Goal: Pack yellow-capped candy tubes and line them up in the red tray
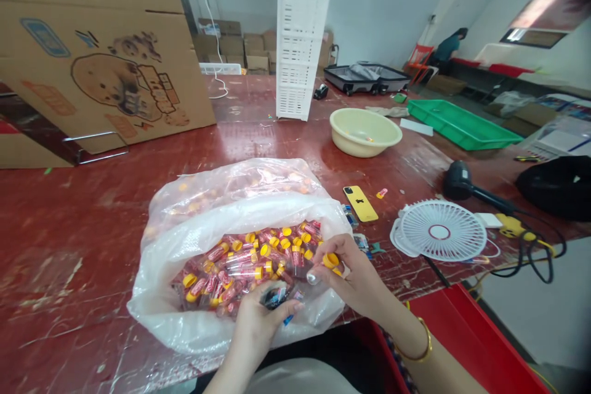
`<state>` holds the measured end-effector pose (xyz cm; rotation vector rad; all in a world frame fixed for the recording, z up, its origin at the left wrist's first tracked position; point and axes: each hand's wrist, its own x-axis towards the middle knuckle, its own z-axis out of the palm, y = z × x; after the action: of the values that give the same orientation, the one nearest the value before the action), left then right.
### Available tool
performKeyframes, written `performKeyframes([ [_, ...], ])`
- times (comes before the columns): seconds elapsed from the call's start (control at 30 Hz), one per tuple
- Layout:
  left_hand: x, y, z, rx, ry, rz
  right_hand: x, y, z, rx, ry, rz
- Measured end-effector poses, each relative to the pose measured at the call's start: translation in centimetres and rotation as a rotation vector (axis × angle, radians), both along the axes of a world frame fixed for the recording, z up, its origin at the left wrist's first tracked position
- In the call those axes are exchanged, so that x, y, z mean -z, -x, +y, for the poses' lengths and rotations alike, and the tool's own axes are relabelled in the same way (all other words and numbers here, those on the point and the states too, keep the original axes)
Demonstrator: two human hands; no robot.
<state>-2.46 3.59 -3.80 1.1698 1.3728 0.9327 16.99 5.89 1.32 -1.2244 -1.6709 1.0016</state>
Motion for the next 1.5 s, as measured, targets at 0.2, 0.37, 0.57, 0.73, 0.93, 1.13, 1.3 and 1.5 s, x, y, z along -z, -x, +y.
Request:
performKeyframes([
  [0.2,-0.2,-0.3,0.0,0.078,0.01,-0.043,0.4,1.1,0.4,-0.109,0.136,0.154],
  [0.37,-1.9,-0.9,-0.4,0.132,0.28,-0.344,2.5,1.7,0.5,0.039,0.323,0.532],
  [0.57,-2.5,-1.7,-0.7,0.023,0.478,-0.465,3.8,1.4,-0.5,0.172,0.299,0.562],
  [0.73,-2.1,-1.9,-0.8,-0.018,0.485,-0.509,3.2,1.1,-0.6,0.127,0.272,0.531],
  [0.93,-1.4,-2.0,-0.6,-0.113,0.432,-0.523,3.3,1.3,-0.9,0.264,0.224,0.5],
  [1.13,-1.0,-2.4,-0.2,-0.229,0.335,-0.56,3.1,2.3,-1.6,0.025,0.403,0.339],
  [1.3,-1.7,-2.0,-0.8,-0.088,0.398,-0.511,2.7,2.0,-0.8,0.026,0.364,0.216],
  [1.5,-1.4,-1.3,-1.3,-0.012,0.436,-0.486,2.0,0.9,0.3,0.212,0.348,0.28],
])
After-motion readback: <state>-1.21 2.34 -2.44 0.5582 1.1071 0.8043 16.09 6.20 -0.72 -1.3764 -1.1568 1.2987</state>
